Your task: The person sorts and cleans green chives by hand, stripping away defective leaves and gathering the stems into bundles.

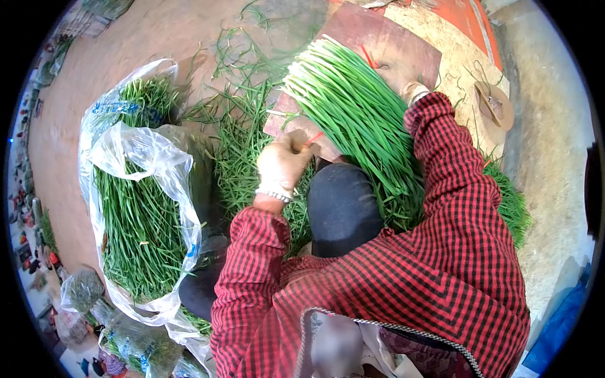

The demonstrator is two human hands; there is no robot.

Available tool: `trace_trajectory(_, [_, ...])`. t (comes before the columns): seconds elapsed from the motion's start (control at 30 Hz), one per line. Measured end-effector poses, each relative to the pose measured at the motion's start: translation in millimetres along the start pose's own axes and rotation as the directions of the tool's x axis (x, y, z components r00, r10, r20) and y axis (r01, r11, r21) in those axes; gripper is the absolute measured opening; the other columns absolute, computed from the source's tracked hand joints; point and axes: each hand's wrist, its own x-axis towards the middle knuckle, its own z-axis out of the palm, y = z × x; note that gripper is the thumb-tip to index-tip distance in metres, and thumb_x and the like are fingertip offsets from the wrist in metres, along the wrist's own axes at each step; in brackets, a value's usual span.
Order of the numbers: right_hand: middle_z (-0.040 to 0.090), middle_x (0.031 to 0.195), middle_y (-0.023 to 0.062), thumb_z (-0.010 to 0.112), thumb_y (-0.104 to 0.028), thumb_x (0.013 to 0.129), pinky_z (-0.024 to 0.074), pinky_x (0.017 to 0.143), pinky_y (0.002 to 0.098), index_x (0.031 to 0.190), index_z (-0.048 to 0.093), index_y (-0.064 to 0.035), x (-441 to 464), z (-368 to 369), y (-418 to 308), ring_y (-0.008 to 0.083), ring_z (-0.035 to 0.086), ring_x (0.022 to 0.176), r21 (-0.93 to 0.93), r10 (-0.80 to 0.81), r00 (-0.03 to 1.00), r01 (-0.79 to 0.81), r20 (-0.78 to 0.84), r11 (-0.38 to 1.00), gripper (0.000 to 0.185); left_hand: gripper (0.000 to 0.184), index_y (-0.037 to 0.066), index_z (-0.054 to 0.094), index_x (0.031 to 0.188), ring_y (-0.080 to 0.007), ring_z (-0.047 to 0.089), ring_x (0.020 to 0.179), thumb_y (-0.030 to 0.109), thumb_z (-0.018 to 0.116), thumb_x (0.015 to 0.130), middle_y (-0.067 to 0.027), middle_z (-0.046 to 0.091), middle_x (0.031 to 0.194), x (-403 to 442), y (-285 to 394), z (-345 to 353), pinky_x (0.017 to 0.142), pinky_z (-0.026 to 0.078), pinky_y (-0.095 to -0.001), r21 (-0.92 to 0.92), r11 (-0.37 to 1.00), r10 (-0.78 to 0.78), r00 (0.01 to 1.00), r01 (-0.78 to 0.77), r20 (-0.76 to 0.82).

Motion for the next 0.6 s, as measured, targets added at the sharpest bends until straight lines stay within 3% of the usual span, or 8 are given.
trace_trajectory(0.1, [0.070, 0.101, 0.0056, 0.065, -0.028, 0.084, 0.0477, 0.085, 0.0274, 0.106, 0.068, -0.0081, 6, -13, 0, 0.0140, 0.064, 0.093, -0.290, -0.004, 1.000, 0.009, 0.017, 0.957, 0.030, 0.012, 0.002, 0.062, 0.073, -0.0111, 0.058, 0.060, 0.011, 0.069, 0.075, -0.0052, 0.064, 0.067, 5, -2, 12, 0.060, 0.047, -0.0243, -0.357, 0.919, -0.168, 0.985, 0.167, 0.028])
trace_trajectory(0.17, [0.070, 0.099, 0.0061, 0.065, -0.030, 0.085, 0.0478, 0.083, 0.0278, 0.106, 0.068, -0.0102, 21, 12, 13, 0.0140, 0.064, 0.091, 0.061, -0.122, 0.991, 0.125, -0.051, 0.990, 0.029, 0.008, 0.003, 0.060, 0.076, -0.0082, 0.056, 0.064, 0.003, 0.067, 0.079, -0.0032, 0.066, 0.075, 1, -4, 7, 0.063, 0.047, -0.0223, -0.674, 0.731, -0.074, 0.994, 0.105, 0.076])
trace_trajectory(0.23, [0.070, 0.100, 0.0062, 0.066, -0.032, 0.085, 0.0481, 0.082, 0.0290, 0.106, 0.068, -0.0117, 12, 25, 9, 0.0154, 0.064, 0.090, 0.150, -0.103, 0.994, 0.105, -0.016, 0.983, 0.029, 0.010, 0.002, 0.061, 0.093, -0.0106, 0.063, 0.072, -0.002, 0.063, 0.084, -0.0063, 0.067, 0.082, -11, -2, 0, 0.068, 0.051, -0.0234, -0.728, 0.659, -0.029, 0.974, 0.188, 0.226])
trace_trajectory(0.3, [0.070, 0.098, 0.0063, 0.066, -0.032, 0.085, 0.0483, 0.081, 0.0291, 0.105, 0.069, -0.0129, 6, 24, 2, 0.0153, 0.064, 0.090, 0.049, 0.049, 0.990, -0.043, -0.131, 0.998, 0.028, 0.026, 0.000, 0.059, 0.112, -0.0149, 0.067, 0.077, 0.001, 0.060, 0.086, -0.0099, 0.069, 0.086, -15, 9, -4, 0.071, 0.054, -0.0260, -0.847, 0.487, 0.050, 0.962, 0.212, 0.269])
trace_trajectory(0.4, [0.070, 0.089, 0.0064, 0.067, -0.034, 0.084, 0.0481, 0.077, 0.0293, 0.102, 0.069, -0.0116, -5, 22, -9, 0.0158, 0.064, 0.084, 0.145, -0.059, 0.988, 0.080, -0.143, 0.986, 0.028, 0.036, -0.001, 0.053, 0.124, -0.0205, 0.068, 0.083, 0.008, 0.056, 0.089, -0.0148, 0.069, 0.096, -4, 9, -15, 0.076, 0.055, -0.0297, -0.870, 0.350, 0.115, 0.906, 0.347, 0.408])
trace_trajectory(0.43, [0.069, 0.086, 0.0068, 0.067, -0.033, 0.083, 0.0479, 0.076, 0.0296, 0.101, 0.069, -0.0113, -6, 22, -11, 0.0162, 0.064, 0.082, 0.183, -0.097, 0.979, 0.130, -0.177, 0.974, 0.028, 0.036, -0.001, 0.053, 0.124, -0.0205, 0.068, 0.083, 0.008, 0.056, 0.089, -0.0148, 0.069, 0.096, -1, 8, -16, 0.076, 0.055, -0.0297, -0.869, 0.356, 0.115, 0.906, 0.345, 0.407])
trace_trajectory(0.53, [0.069, 0.084, 0.0072, 0.068, -0.029, 0.081, 0.0476, 0.074, 0.0306, 0.100, 0.069, -0.0089, 2, 9, -18, 0.0160, 0.063, 0.079, 0.081, -0.127, 0.988, 0.134, -0.092, 0.988, 0.028, 0.033, -0.002, 0.054, 0.122, -0.0272, 0.066, 0.098, 0.014, 0.050, 0.093, -0.0178, 0.065, 0.111, 10, 3, -18, 0.086, 0.053, -0.0353, -0.843, -0.041, 0.308, 0.810, 0.536, 0.500])
trace_trajectory(0.6, [0.069, 0.084, 0.0073, 0.068, -0.027, 0.081, 0.0473, 0.074, 0.0310, 0.099, 0.069, -0.0074, 5, 6, -25, 0.0159, 0.062, 0.078, 0.091, -0.113, 0.991, 0.119, -0.065, 0.989, 0.028, 0.032, -0.002, 0.055, 0.121, -0.0267, 0.066, 0.098, 0.014, 0.052, 0.093, -0.0172, 0.065, 0.111, 10, 3, -17, 0.086, 0.053, -0.0351, -0.848, 0.001, 0.286, 0.813, 0.530, 0.508])
